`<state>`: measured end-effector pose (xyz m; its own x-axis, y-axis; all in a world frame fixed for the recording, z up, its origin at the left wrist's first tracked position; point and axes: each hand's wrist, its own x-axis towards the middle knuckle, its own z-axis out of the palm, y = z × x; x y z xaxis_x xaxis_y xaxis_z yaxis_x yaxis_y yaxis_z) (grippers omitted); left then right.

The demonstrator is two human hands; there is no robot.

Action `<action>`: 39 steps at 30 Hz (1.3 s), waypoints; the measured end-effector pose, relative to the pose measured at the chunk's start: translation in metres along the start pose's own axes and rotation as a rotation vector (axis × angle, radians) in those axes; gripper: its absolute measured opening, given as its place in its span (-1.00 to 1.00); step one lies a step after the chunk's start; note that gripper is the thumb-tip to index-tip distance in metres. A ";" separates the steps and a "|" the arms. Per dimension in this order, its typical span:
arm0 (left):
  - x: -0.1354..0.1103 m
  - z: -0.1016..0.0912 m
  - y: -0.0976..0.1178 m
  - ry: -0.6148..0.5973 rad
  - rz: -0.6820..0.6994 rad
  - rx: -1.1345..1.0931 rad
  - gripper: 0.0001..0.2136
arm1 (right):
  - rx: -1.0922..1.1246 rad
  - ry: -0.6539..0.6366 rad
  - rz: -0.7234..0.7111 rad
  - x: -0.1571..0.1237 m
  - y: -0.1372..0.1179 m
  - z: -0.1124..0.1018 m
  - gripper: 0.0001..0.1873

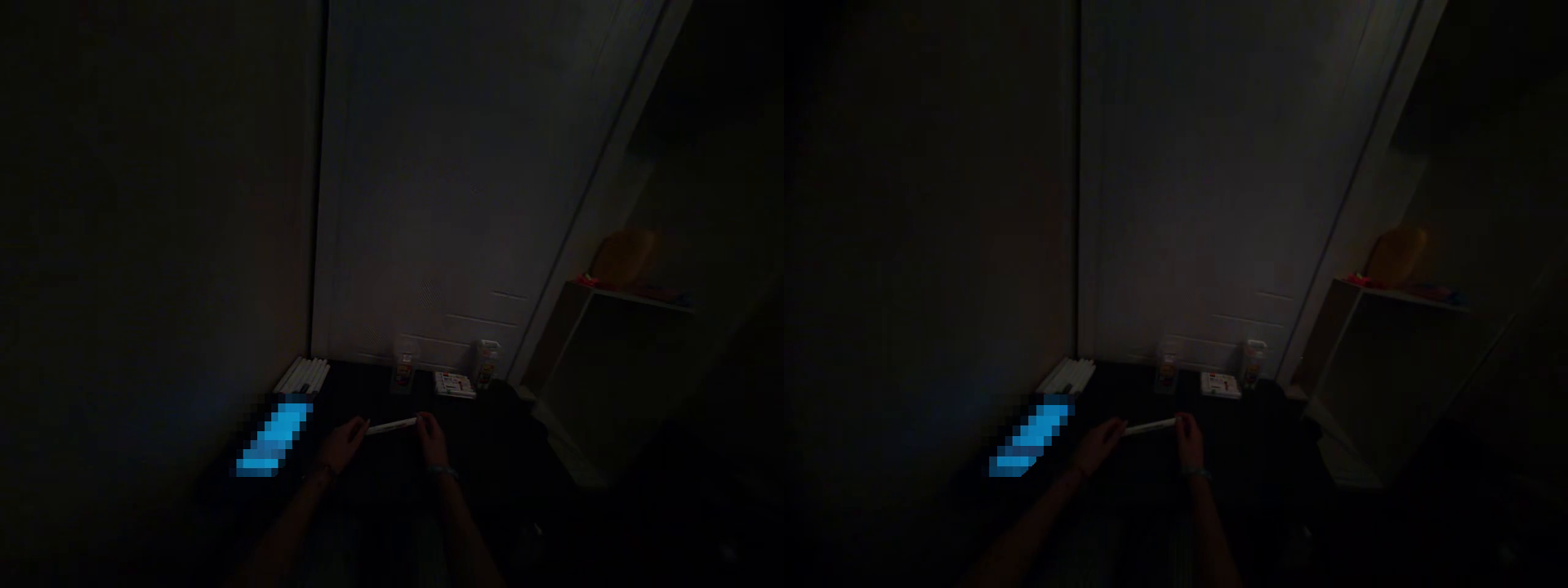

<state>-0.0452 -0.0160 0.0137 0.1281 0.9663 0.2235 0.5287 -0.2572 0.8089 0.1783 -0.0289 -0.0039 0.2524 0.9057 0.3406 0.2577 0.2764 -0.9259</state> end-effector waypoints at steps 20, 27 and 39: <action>0.004 -0.005 -0.005 0.051 0.068 -0.056 -0.67 | -0.047 0.038 -0.026 0.004 0.012 0.001 -0.65; 0.008 0.002 -0.012 0.075 0.170 0.024 -0.73 | -0.065 0.042 -0.056 0.003 0.006 0.000 -0.65; 0.011 0.004 -0.019 0.013 0.277 0.076 -0.75 | -0.095 0.028 -0.057 0.004 0.004 0.001 -0.68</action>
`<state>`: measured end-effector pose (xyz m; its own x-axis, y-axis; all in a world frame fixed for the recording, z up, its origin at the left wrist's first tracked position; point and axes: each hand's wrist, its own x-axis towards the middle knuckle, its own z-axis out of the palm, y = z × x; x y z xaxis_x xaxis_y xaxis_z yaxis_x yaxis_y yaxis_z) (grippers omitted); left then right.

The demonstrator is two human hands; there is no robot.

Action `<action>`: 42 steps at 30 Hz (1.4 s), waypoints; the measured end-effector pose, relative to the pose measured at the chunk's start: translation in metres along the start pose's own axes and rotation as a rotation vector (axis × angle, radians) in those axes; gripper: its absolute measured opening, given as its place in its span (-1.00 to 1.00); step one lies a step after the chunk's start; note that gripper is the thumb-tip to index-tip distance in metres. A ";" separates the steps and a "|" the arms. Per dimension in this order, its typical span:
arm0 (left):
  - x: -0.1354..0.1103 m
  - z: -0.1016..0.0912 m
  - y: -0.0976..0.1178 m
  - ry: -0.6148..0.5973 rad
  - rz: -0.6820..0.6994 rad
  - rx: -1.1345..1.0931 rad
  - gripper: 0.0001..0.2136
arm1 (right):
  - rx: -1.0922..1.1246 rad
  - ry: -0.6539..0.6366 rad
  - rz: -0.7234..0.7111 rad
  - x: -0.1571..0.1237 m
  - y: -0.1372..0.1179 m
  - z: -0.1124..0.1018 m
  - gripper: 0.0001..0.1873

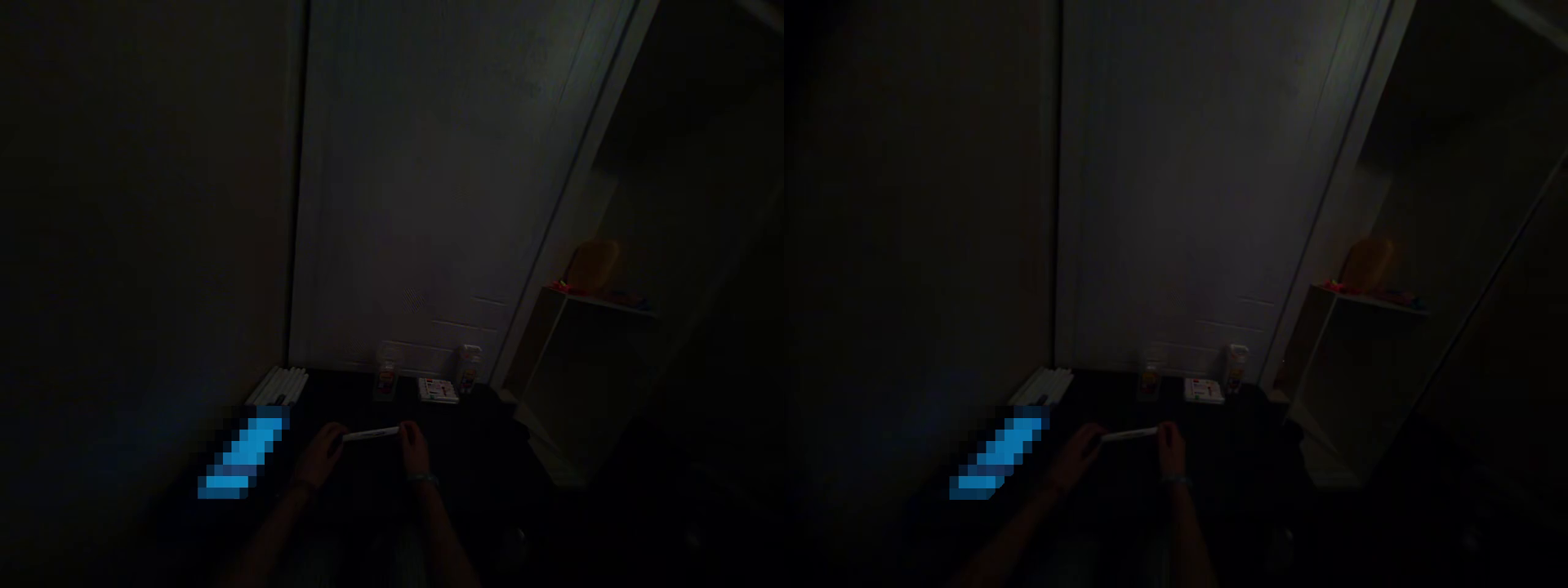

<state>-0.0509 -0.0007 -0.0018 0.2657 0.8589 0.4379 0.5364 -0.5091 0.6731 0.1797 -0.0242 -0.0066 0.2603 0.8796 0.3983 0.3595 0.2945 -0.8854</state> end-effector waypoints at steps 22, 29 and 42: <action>-0.006 -0.002 0.012 -0.001 -0.038 0.122 -0.80 | 0.025 -0.036 0.025 -0.001 0.001 0.000 -0.63; -0.006 0.000 0.011 -0.011 -0.122 0.140 -0.79 | -0.004 -0.028 0.043 -0.002 -0.004 -0.001 -0.61; -0.005 0.000 0.010 -0.050 -0.167 0.137 -0.77 | 0.003 -0.017 0.071 -0.004 -0.012 -0.004 -0.63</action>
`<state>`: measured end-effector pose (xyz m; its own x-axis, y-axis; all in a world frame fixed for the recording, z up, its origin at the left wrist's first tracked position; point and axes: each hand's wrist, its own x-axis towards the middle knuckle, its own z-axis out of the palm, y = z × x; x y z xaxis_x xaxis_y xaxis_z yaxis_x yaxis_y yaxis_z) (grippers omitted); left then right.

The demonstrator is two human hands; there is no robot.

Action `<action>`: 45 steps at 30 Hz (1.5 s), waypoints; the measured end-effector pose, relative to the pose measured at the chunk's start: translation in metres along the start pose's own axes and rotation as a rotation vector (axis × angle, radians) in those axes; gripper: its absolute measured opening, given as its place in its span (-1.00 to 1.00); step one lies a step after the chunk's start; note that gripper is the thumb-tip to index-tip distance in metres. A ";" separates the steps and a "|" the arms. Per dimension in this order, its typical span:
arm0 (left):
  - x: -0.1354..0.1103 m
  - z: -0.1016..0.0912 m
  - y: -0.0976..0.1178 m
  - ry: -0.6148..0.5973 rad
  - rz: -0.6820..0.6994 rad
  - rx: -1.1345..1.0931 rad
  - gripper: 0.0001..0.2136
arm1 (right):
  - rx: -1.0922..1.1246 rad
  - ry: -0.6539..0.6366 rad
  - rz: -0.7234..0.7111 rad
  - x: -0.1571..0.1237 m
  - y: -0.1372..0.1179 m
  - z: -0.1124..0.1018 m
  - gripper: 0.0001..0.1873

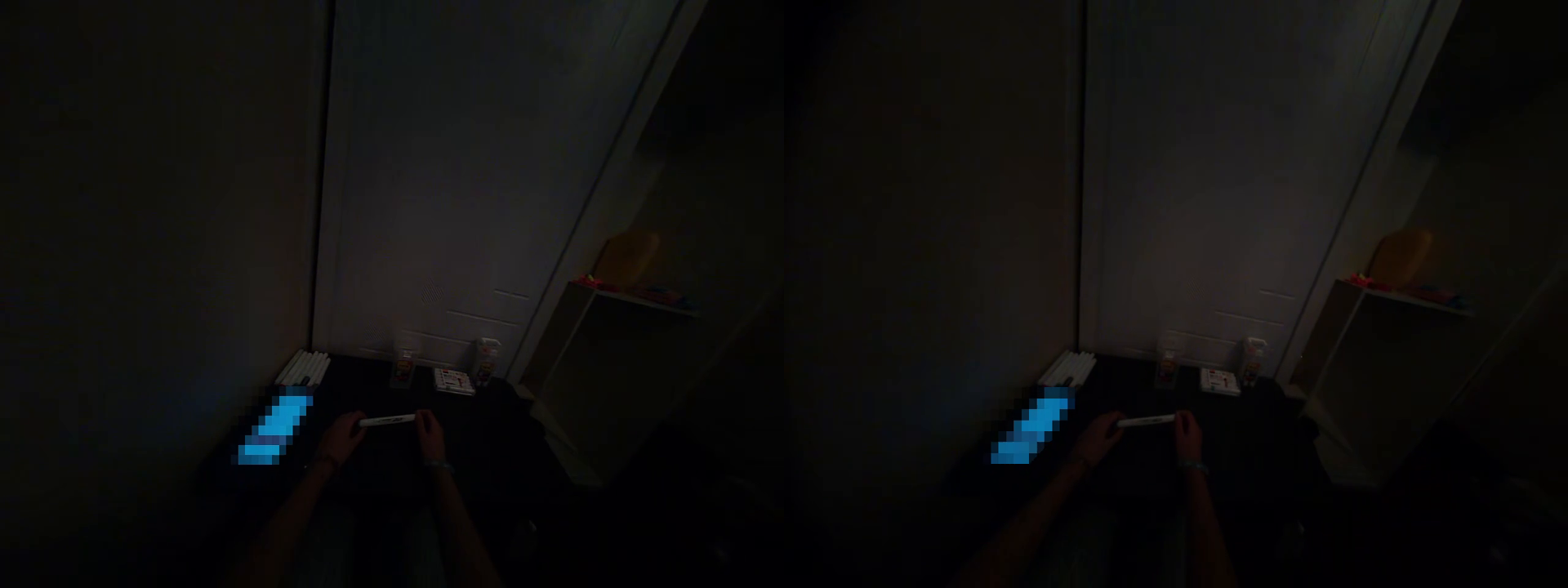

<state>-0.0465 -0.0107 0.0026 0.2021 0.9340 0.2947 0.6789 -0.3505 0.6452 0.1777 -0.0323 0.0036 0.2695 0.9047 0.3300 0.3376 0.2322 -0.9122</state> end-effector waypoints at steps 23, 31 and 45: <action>0.001 0.002 -0.002 0.023 0.030 0.001 -0.78 | -0.015 0.011 -0.031 0.000 0.003 0.001 -0.62; 0.000 0.001 -0.002 0.019 0.027 -0.007 -0.77 | -0.013 -0.007 -0.037 0.000 0.003 0.001 -0.62; -0.006 -0.008 0.017 -0.025 -0.033 -0.071 -0.69 | -0.015 0.031 -0.030 0.001 0.006 0.000 -0.62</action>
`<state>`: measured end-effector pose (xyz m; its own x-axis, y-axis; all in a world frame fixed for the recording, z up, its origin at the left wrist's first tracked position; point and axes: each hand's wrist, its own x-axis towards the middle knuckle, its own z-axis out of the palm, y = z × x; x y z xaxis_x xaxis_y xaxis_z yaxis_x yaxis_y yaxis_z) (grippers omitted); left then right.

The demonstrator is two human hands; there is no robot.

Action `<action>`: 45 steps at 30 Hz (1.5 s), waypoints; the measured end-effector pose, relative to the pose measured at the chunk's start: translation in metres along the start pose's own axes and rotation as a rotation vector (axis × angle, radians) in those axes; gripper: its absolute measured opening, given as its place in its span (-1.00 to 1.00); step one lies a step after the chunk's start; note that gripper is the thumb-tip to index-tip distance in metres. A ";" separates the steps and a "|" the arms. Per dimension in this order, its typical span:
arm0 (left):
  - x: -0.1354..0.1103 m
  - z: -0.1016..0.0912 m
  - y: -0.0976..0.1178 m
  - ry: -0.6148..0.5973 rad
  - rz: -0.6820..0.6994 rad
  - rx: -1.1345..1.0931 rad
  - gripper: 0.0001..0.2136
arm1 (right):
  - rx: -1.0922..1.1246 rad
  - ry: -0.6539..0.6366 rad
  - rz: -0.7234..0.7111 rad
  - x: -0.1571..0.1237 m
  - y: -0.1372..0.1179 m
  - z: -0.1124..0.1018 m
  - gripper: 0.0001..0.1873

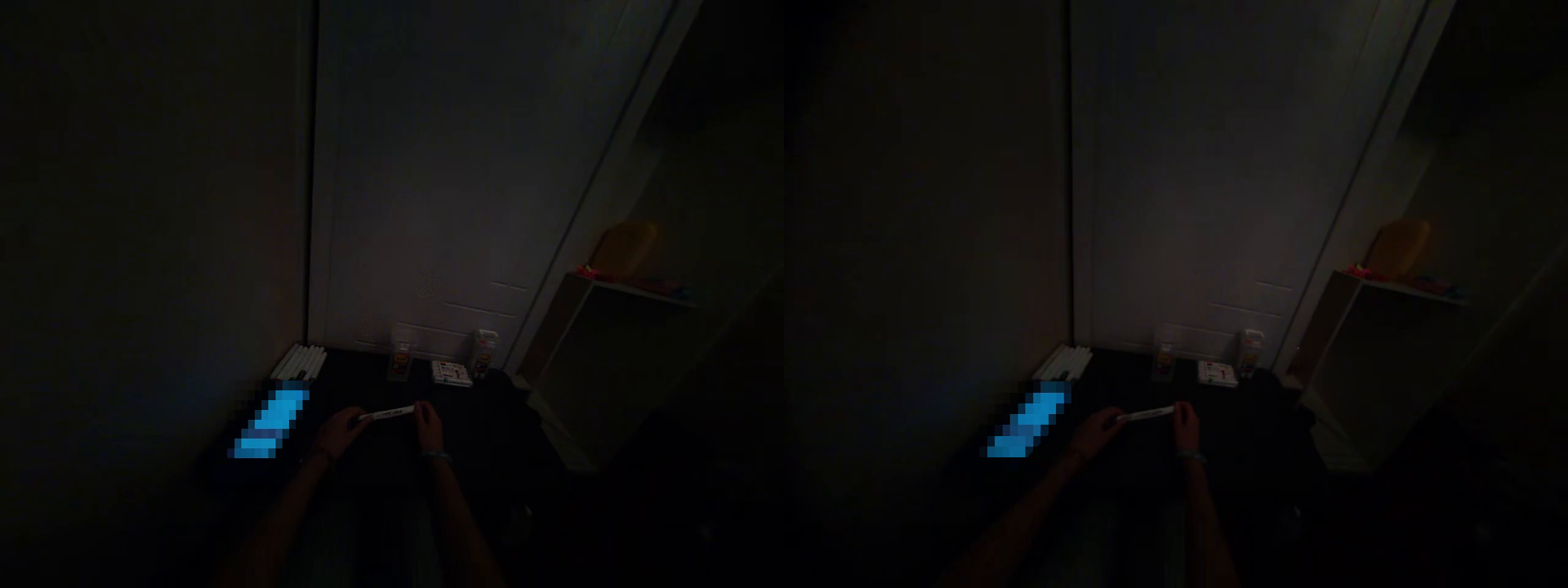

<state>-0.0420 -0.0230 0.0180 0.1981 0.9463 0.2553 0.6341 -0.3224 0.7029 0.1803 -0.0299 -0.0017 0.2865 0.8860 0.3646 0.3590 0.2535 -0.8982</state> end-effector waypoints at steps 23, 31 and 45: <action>-0.004 0.007 0.000 0.067 0.014 -0.109 -0.23 | -0.377 -0.438 -0.212 -0.005 -0.031 0.006 -0.67; -0.001 0.002 0.003 -0.011 0.004 -0.145 -0.63 | -0.346 -0.435 -0.251 -0.025 -0.024 0.007 -0.68; 0.000 0.002 0.003 -0.048 -0.027 -0.009 -0.69 | 0.139 -0.232 -0.021 -0.005 -0.005 0.005 -0.64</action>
<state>-0.0389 -0.0239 0.0186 0.2165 0.9546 0.2045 0.6329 -0.2968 0.7151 0.1728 -0.0333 -0.0005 0.0631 0.9411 0.3321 0.2330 0.3096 -0.9219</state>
